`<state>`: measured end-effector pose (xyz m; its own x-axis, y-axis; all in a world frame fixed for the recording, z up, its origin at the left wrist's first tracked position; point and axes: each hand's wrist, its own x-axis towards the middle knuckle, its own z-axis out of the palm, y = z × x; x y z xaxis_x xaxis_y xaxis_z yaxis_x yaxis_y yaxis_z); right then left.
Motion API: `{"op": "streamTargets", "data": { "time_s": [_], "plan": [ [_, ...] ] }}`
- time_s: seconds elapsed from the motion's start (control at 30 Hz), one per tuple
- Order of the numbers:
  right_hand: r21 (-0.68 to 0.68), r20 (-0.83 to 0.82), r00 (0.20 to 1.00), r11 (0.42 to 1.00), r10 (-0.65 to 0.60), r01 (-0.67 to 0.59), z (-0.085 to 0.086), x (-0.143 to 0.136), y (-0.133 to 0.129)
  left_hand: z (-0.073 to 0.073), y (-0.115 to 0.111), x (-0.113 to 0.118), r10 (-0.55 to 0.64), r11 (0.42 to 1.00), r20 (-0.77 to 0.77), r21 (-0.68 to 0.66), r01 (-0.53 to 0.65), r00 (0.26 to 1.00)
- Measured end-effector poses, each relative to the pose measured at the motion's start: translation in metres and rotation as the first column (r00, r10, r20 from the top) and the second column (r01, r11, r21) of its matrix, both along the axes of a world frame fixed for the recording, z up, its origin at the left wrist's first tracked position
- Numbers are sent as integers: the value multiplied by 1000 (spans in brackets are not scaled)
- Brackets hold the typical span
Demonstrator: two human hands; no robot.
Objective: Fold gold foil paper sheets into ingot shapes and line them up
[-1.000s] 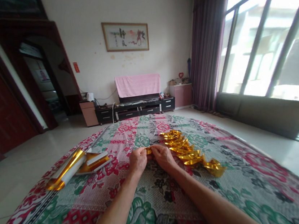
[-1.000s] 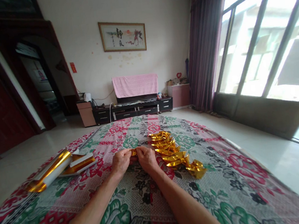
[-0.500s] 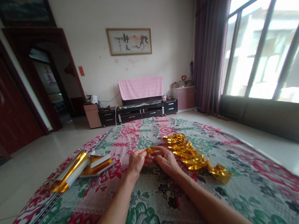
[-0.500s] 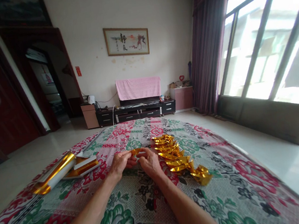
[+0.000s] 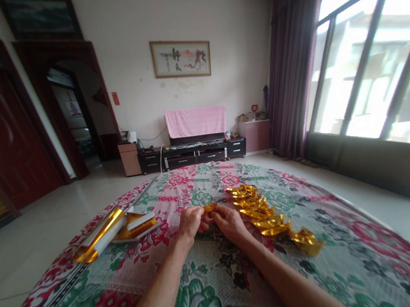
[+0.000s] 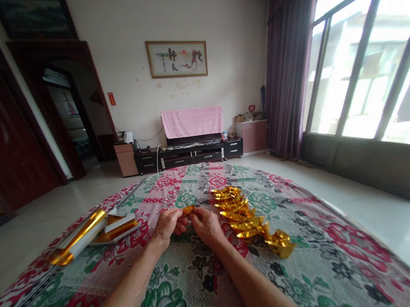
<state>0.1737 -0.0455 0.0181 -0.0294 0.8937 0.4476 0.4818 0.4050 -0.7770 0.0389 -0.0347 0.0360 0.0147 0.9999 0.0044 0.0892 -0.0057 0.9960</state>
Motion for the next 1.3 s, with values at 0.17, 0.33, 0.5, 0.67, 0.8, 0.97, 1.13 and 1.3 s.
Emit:
{"op": "streamTargets", "data": {
  "time_s": [0.17,0.33,0.5,0.67,0.8,0.97,1.13,1.3],
  "plan": [
    [-31,-36,999,999,-10,9,-3,0,3,-1,2,-4,51,998,14,42,-51,999],
    [-63,-142,990,998,2,-11,-7,-1,7,-4,2,-7,54,989,50,132,-61,997],
    [-54,-206,978,998,19,-31,-8,-1,8,-11,4,-6,18,947,-6,321,-15,1000],
    [-40,-174,985,999,17,-25,-8,0,8,-19,10,-7,94,890,-118,454,-30,989],
    [-55,-170,985,998,-3,-7,-8,-1,7,-18,10,-7,168,811,-185,585,-29,968],
    [-61,-139,989,998,-40,32,-9,-1,9,-15,6,-7,238,746,-241,666,-18,941],
    [-56,-135,990,998,-37,29,-12,-2,11,-21,7,-9,253,781,-288,624,-19,924],
    [-18,-77,995,998,-61,59,-13,-4,8,-32,15,-15,226,878,-320,477,-50,920]
  ]
}}
